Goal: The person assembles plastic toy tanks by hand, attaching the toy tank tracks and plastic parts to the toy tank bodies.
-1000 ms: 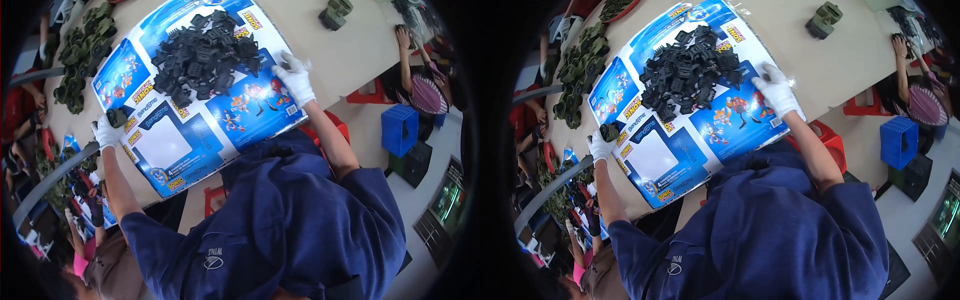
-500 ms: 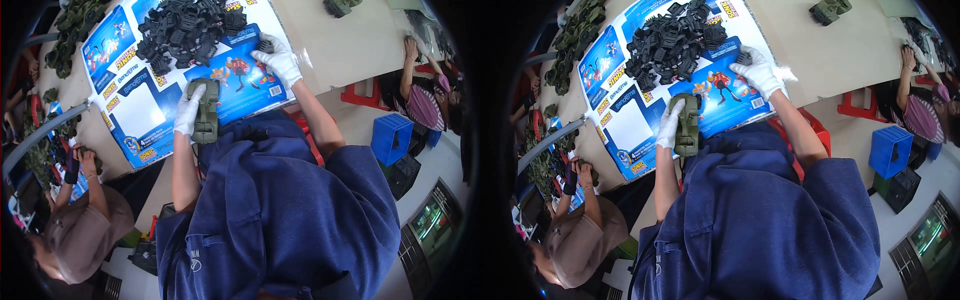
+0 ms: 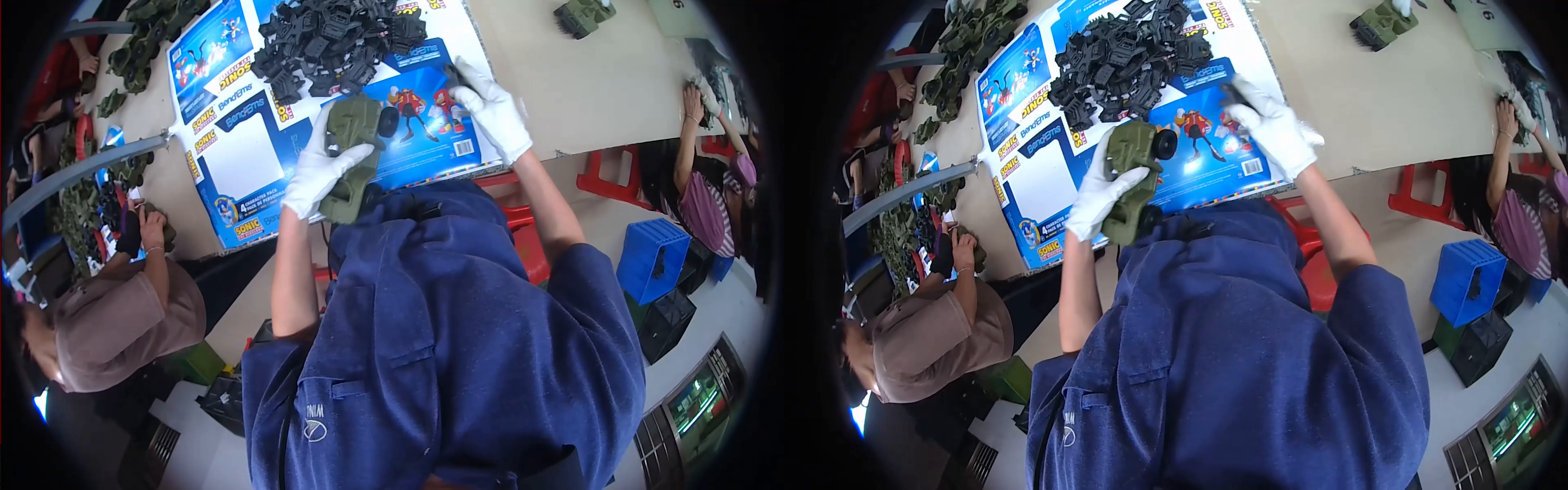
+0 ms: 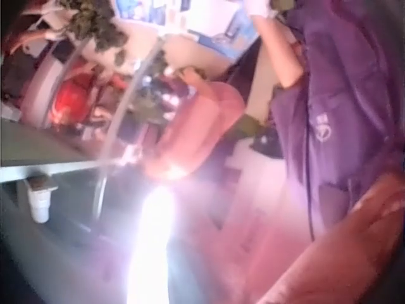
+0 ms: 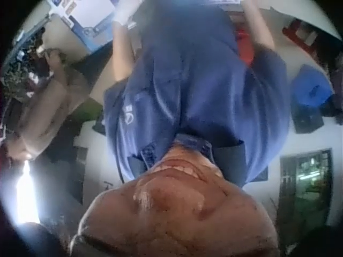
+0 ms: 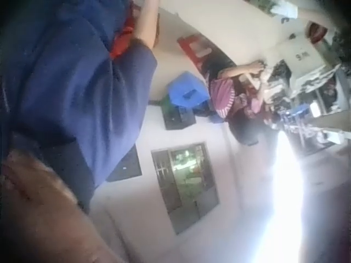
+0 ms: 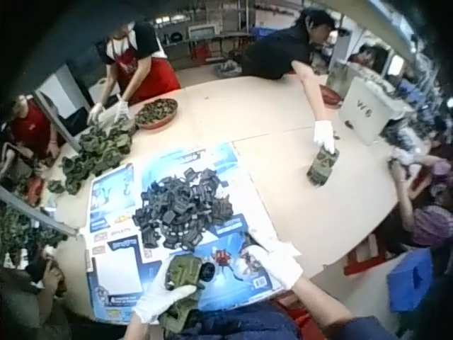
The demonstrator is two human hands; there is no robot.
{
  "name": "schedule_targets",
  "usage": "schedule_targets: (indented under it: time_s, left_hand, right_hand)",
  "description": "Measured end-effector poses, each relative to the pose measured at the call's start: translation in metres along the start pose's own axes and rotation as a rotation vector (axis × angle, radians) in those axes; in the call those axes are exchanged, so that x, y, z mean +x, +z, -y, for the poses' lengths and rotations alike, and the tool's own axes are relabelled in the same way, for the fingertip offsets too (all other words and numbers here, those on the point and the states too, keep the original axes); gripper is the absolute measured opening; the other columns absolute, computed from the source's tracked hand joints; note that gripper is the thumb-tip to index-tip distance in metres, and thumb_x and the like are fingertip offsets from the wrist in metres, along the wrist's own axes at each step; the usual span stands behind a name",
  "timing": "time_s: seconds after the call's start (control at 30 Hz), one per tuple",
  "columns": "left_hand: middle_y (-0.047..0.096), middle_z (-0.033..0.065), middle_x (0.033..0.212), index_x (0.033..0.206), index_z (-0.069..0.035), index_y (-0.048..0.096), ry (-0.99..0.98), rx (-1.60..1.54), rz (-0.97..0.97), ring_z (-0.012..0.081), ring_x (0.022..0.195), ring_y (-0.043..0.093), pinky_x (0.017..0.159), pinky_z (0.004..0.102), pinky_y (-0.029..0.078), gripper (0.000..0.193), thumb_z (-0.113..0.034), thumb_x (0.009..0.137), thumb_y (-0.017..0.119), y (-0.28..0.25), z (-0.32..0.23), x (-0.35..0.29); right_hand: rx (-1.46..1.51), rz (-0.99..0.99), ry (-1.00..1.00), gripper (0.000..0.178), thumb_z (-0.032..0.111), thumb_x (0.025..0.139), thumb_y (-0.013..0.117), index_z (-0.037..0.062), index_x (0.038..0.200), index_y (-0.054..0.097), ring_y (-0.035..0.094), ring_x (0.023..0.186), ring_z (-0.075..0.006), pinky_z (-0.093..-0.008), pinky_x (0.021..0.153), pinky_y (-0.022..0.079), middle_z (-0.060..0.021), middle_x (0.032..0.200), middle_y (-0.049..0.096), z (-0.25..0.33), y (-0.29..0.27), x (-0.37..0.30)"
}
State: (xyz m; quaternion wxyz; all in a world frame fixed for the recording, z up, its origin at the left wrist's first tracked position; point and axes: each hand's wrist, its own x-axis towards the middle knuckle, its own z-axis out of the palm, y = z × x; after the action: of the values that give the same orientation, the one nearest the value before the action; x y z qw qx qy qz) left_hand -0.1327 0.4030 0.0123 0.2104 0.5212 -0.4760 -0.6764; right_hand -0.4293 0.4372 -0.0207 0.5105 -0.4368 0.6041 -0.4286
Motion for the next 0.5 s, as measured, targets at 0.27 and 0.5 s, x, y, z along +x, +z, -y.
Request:
schedule_targets:
  time_s: [0.27,0.5]
  left_hand:
    - [0.066,0.0097,0.115,0.151,-0.008,0.036,0.065,-0.06,0.19,0.0125,0.101,0.062,0.087,0.028,0.051,0.083,-0.017,0.082,0.08,0.031,-0.067,-0.033]
    - [0.068,0.0103,0.107,0.15,-0.011,0.038,0.041,-0.001,0.16,0.0121,0.096,0.062,0.083,0.0282,0.051,0.081,-0.02,0.082,0.081,0.033,-0.06,-0.031]
  right_hand:
    - [0.739,0.504,-0.028,0.06,0.029,0.101,0.056,-0.002,0.149,0.036,0.048,0.129,-0.0189,-0.0315,0.107,0.04,-0.0114,0.145,0.05,0.029,0.032,0.003]
    - [0.602,0.541,-0.044,0.072,0.037,0.091,0.067,-0.0024,0.145,0.042,0.037,0.142,-0.0237,-0.037,0.117,0.028,-0.0122,0.154,0.04,0.035,0.024,0.001]
